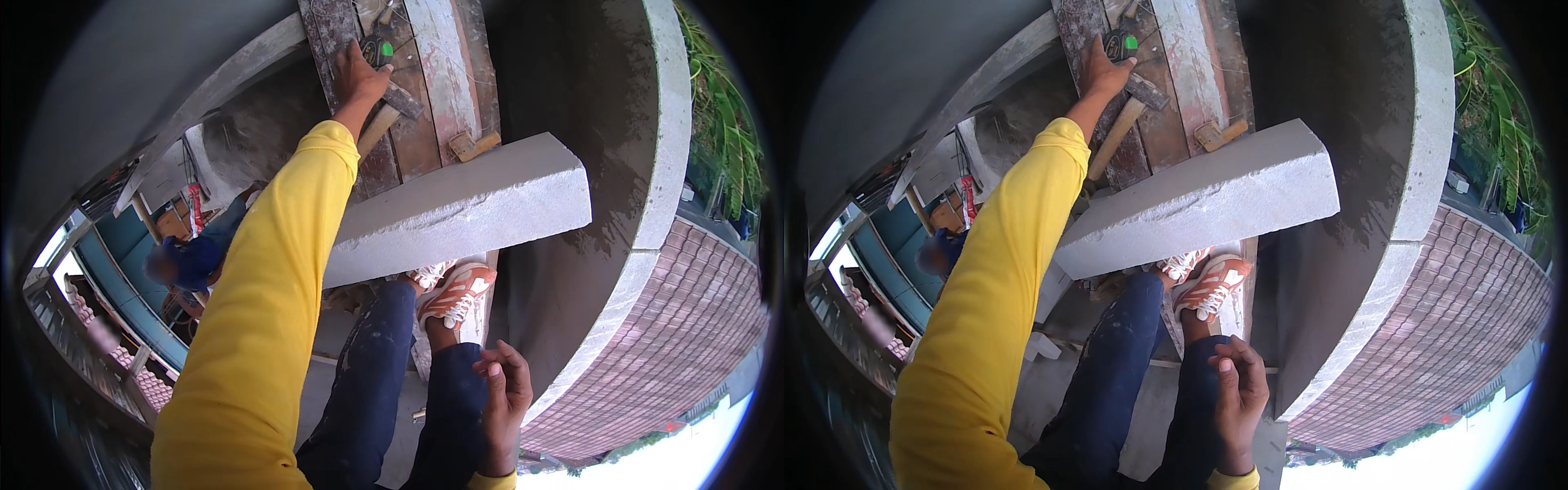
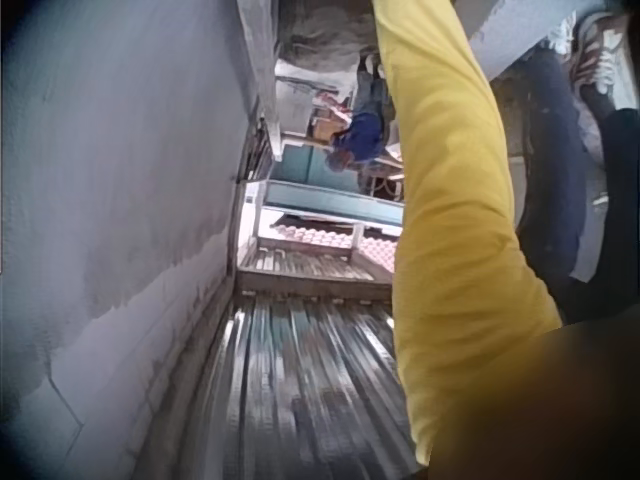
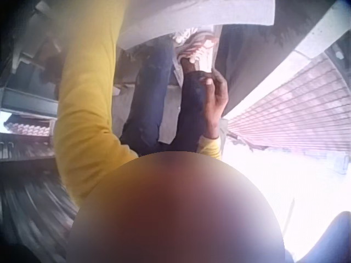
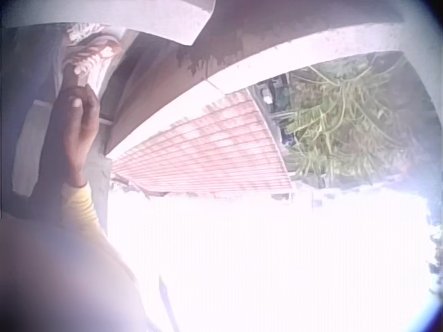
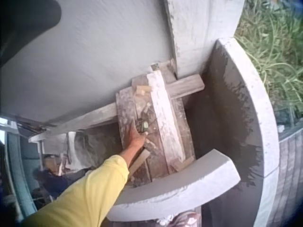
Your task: The person measures and marks a concrete wall using a tape measure and pencil, then prepares a string line by tying it to wooden blocks and securing them with a hammer. The person positions the string line against the wall to guide tile placement.
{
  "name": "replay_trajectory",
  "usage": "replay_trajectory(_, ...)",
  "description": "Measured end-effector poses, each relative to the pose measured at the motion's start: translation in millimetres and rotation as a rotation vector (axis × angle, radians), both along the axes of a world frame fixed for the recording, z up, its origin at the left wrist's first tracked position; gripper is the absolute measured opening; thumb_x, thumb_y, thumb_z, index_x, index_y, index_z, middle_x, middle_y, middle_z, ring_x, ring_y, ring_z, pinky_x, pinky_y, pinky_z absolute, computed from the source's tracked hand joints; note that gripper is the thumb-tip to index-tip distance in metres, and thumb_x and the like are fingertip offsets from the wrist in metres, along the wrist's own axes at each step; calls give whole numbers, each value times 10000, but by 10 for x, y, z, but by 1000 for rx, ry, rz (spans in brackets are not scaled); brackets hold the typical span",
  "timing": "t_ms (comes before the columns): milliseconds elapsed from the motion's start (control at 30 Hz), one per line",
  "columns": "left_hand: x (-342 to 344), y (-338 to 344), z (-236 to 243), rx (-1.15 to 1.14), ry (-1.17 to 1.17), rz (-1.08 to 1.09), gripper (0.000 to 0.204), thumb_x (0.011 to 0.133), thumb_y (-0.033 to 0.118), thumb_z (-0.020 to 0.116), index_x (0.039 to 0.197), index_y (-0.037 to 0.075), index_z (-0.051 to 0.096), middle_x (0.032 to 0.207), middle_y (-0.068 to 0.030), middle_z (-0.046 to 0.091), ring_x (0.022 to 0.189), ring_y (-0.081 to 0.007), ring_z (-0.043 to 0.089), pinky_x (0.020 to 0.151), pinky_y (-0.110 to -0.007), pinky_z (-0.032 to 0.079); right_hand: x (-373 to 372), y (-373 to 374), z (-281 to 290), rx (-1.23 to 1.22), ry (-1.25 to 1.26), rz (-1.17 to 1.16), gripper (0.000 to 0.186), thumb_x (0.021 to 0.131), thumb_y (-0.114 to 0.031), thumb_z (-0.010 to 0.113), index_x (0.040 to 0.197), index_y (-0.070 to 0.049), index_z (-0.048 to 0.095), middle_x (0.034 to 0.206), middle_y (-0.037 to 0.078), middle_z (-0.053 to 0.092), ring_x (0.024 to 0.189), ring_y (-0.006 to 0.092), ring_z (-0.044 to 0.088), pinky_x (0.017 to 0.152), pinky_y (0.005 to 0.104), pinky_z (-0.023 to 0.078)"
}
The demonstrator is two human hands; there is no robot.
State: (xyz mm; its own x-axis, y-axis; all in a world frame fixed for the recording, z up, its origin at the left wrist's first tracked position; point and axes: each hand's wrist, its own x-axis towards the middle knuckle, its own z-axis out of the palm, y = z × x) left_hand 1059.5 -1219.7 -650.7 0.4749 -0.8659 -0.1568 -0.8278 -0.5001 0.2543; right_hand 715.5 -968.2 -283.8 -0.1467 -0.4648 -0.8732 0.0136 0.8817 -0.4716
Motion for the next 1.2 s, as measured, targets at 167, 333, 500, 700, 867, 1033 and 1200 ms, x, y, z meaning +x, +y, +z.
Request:
replay_trajectory(167,-725,382,482,3,514,-342,493,915,331,750,1337,143,576,999,-126,701,881,-336,697,791,-460,540,-108,-80,-38,-84,65,41,330,1047,-105,619,1345,32,587,1120,116,696,958,162,669,903,293,530)
replay_trajectory(333,-1485,580,504,514,325,-362,711,861,609,737,1370,136,587,1155,-220,721,1142,-398,686,973,-500,531,-44,-40,-375,-133,5,28,302,1036,-94,636,1312,26,613,1099,108,692,957,163,669,907,302,534)
replay_trajectory(500,-1487,558,300,414,375,-494,599,827,571,758,1197,103,709,1197,-230,705,1052,-398,714,933,-478,551,-205,-92,-597,-214,-97,259,285,1007,-81,676,1275,13,651,1079,113,693,969,165,678,890,294,534)
replay_trajectory(700,-1122,324,719,279,1333,117,555,963,475,612,1304,37,610,1223,-185,668,921,-292,737,764,-425,620,-450,-579,-843,-440,9,338,290,989,-81,693,1261,16,664,1054,125,702,953,181,685,870,305,537)
replay_trajectory(867,-1077,439,1356,68,2053,56,651,1055,468,325,1516,11,377,1354,-243,605,1204,-392,650,1013,-517,564,-308,-1043,-1091,-715,69,529,314,995,-137,703,1272,6,665,1003,125,714,870,171,695,766,307,556)
replay_trajectory(1033,-1428,726,1977,-57,2270,4,680,1068,472,272,1576,21,279,1484,-246,515,1400,-420,505,1166,-528,434,-74,-1372,-1284,-965,46,621,297,1006,-225,701,1182,13,674,962,157,700,763,222,689,647,320,542)
replay_trajectory(1200,-1542,945,2211,-50,2174,-122,706,1065,518,298,1593,52,265,1537,-179,475,1469,-366,434,1141,-485,448,29,-1376,-1191,-996,28,597,271,991,-242,720,1004,25,680,809,149,656,668,212,641,604,347,489)
